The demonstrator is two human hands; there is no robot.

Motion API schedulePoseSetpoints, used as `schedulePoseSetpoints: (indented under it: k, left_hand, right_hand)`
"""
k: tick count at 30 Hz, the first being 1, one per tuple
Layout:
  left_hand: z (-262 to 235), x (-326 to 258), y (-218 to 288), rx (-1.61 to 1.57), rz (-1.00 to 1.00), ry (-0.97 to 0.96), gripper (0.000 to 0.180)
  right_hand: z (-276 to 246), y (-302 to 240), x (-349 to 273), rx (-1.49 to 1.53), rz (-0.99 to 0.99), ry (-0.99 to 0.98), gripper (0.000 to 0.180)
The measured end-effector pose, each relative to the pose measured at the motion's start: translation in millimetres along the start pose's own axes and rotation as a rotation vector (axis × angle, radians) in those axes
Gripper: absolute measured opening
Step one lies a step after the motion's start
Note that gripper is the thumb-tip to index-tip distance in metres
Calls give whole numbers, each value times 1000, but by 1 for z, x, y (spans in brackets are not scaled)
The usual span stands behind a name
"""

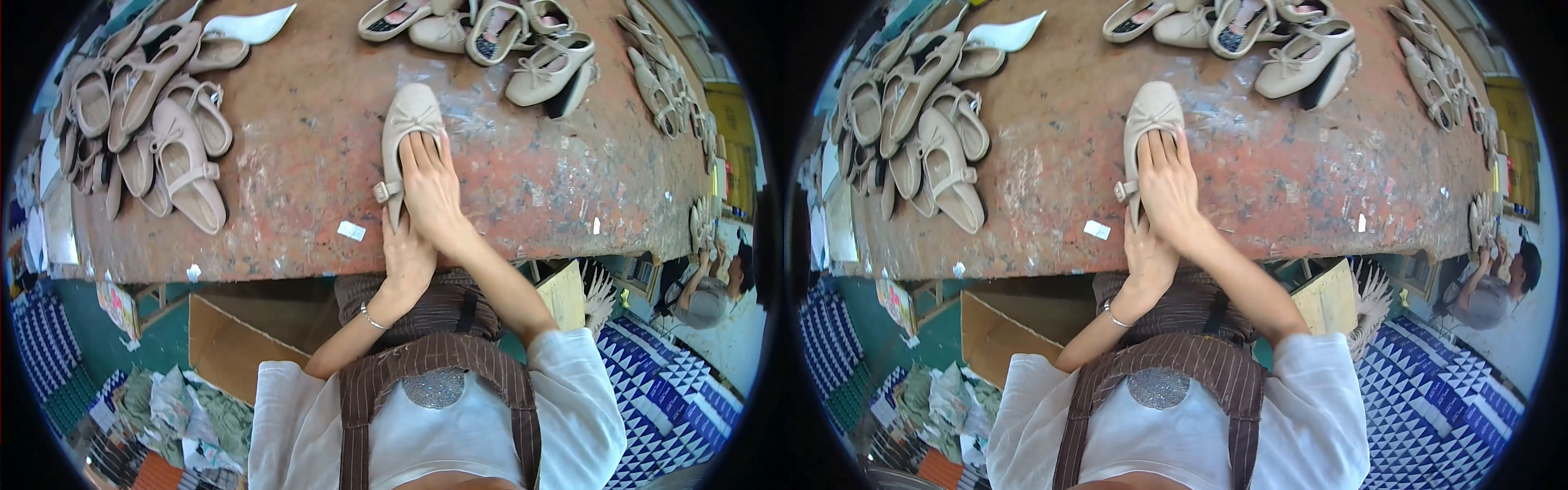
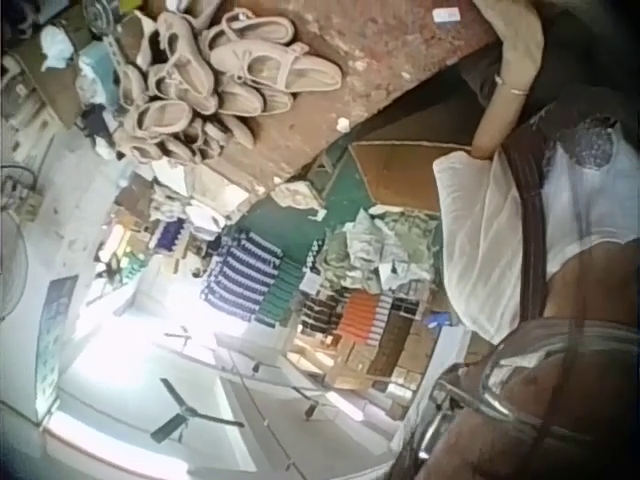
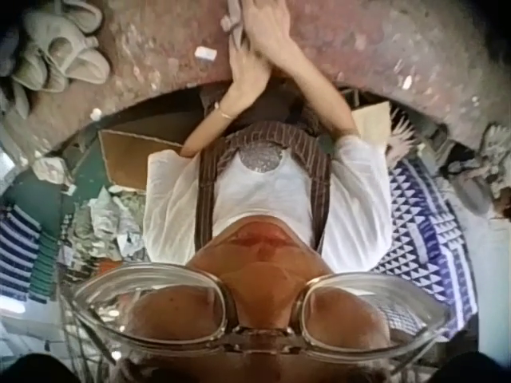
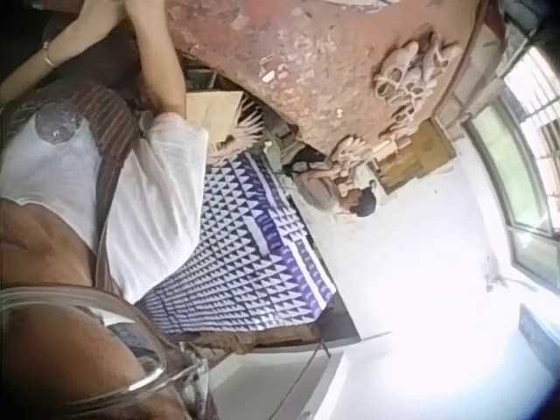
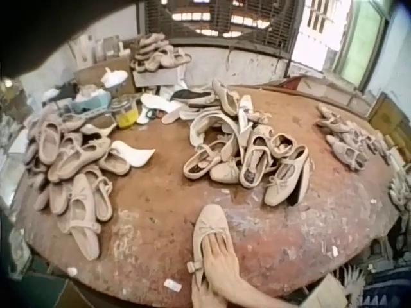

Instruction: The person assembles shoes by hand by inserting white insoles into them and pressing them down. They move finished shoes aside, pick up new shoes and insoles from the table, and repeat the process.

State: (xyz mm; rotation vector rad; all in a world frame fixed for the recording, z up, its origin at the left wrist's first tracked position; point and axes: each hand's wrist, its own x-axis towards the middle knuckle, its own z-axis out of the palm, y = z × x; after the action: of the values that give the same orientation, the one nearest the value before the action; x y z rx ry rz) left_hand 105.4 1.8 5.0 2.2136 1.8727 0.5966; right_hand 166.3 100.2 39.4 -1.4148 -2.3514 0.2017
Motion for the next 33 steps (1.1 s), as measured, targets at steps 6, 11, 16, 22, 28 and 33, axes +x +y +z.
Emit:
schedulePoseSetpoints:
  k: [6, 11, 16, 22, 28, 33]
  left_hand:
    - [4, -2, -3, -30, 14, 68, 48]
    - [-1, 2, -2, -21, 11, 15, 50]
    - [-93, 9, -81, -216, 135, 159, 48]
    - [-263, 86, -258, 533, 62, 485, 42]
    - [-280, 229, -263, 1008, -474, 428, 57]
    - [-160, 430, -205, -20, 94, 121, 58]
  right_hand:
    - [24, 7, 1, -167, -6, 119, 33]
    - [19, 21, 28, -135, -56, -174, 21]
    - [-111, 92, 28, 974, 206, -69, 23]
    - [-119, 344, 48, 643, 1016, 653, 53]
    - [-73, 413, 95, 1128, 912, 605, 66]
    - [-90, 380, 129, 1143, 887, 552, 59]
